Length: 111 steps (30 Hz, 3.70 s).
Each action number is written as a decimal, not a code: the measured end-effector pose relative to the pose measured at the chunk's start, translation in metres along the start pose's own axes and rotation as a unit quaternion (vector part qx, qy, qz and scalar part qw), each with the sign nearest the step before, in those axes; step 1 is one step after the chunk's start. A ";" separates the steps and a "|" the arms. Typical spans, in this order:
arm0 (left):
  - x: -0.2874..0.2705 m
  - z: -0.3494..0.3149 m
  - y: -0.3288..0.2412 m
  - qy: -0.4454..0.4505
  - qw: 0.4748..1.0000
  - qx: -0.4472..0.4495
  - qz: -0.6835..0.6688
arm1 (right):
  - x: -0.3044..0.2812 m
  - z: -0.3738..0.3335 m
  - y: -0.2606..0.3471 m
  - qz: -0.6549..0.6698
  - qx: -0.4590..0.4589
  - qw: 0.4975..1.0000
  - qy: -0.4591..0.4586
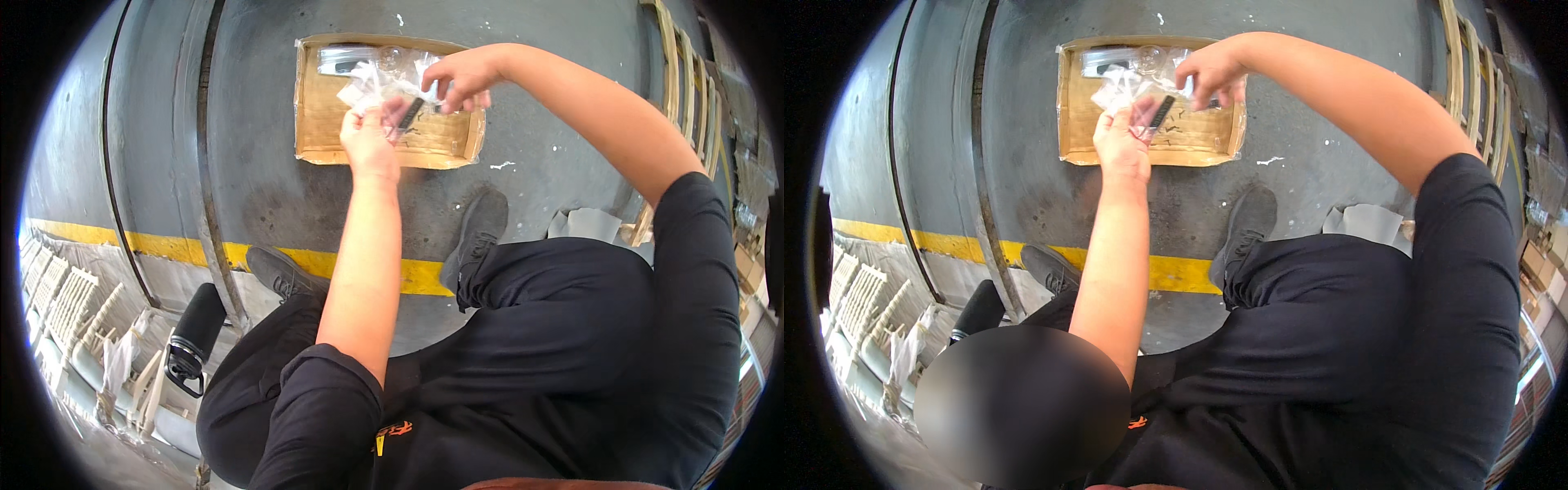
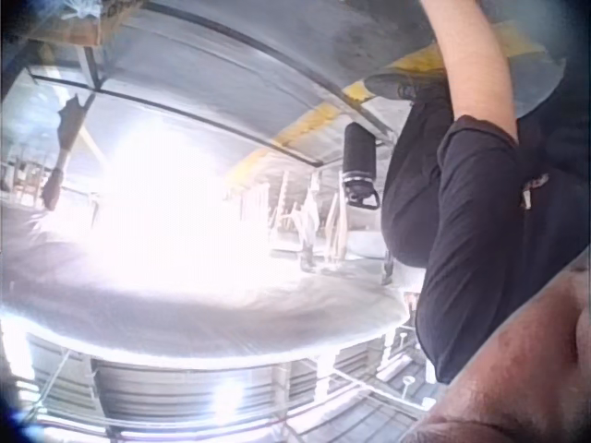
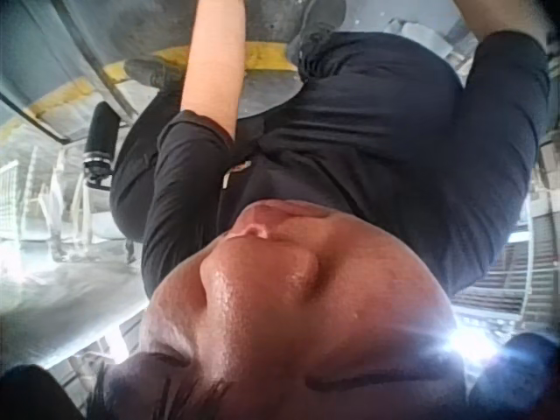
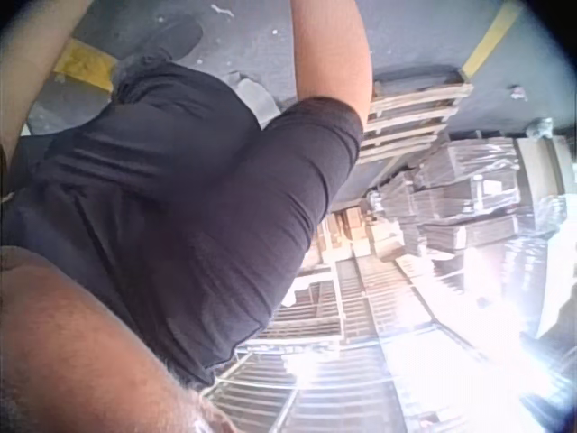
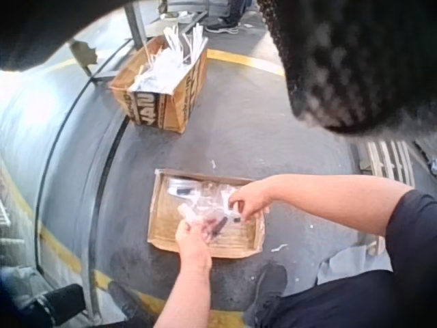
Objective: The person sits on the floor and unpacks small black plastic parts from clear plastic bags into a cardboard box. They open each bag, remove the contents, and place the parts into the box while discarding the empty bags.
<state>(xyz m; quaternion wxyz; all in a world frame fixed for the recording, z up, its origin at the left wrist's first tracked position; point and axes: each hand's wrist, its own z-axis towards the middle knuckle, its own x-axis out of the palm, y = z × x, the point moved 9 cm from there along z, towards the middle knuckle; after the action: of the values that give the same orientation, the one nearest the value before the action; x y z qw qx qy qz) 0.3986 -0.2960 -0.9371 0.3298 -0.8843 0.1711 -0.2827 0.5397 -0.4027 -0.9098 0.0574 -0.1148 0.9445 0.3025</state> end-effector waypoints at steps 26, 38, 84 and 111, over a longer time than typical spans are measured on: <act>-0.061 0.032 0.019 -0.144 0.928 -0.166 -0.299 | 0.032 0.060 0.091 0.153 -0.088 0.975 -0.133; -0.068 0.029 0.015 -0.120 0.948 -0.183 -0.231 | -0.003 0.020 -0.027 -0.380 0.085 0.886 -0.252; -0.117 0.062 -0.091 -0.092 0.834 0.082 0.538 | -0.017 0.060 0.061 -0.233 0.060 0.966 -0.094; -0.078 0.056 -0.136 -0.142 0.811 0.141 0.549 | -0.004 0.039 -0.009 -0.329 0.032 0.926 -0.185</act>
<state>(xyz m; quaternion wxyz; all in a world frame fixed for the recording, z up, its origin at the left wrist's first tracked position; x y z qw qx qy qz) 0.3875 -0.1321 -0.9102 0.5720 -0.6170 0.5379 0.0533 0.5473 -0.3859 -0.9459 0.3307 -0.3593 0.8355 0.2518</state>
